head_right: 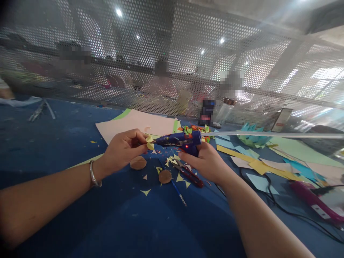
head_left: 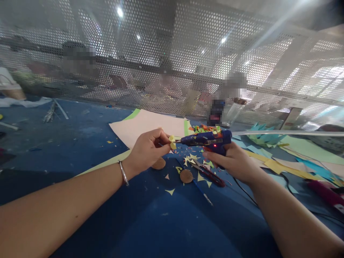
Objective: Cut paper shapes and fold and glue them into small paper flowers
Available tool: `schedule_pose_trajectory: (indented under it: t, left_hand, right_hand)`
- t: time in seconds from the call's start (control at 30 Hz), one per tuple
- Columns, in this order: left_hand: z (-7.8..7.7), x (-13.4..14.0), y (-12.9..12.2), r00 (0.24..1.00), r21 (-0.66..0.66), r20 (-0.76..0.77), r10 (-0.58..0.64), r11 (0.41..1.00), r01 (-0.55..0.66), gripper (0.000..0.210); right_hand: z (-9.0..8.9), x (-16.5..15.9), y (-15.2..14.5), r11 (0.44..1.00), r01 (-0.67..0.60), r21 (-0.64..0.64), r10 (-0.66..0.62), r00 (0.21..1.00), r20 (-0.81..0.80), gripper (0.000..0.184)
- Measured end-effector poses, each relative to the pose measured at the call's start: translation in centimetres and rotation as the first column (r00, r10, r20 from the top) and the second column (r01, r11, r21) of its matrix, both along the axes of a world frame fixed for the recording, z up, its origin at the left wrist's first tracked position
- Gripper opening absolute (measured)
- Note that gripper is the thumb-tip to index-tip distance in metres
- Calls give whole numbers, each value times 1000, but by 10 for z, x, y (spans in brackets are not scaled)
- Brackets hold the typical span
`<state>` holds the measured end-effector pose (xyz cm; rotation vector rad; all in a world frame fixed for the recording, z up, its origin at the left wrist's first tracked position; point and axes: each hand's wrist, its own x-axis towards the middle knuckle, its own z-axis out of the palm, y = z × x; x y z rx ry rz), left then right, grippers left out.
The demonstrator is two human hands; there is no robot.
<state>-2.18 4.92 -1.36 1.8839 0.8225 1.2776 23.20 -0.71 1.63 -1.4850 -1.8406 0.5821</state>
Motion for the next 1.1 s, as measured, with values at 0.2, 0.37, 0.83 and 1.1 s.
schedule_pose_trajectory:
  t: [0.2, 0.37, 0.83, 1.1]
  left_hand:
    - [0, -1, 1, 998, 43, -50, 29, 999, -27, 10]
    - [1, -2, 0, 997, 66, -75, 19, 998, -14, 8]
    - [6, 2, -6, 994, 99, 84, 77, 991, -85, 10]
    - [4, 0, -11, 997, 241, 21, 78, 967, -81, 10]
  right_hand:
    - [0, 0, -1, 1000, 4, -8, -4, 1000, -15, 26]
    - [2, 0, 0, 999, -10, -31, 8, 999, -47, 31]
    - [-15, 26, 24, 938, 17, -347, -110, 961, -252, 43]
    - [-24, 41, 41, 932, 329, -152, -212, 836, 505, 55]
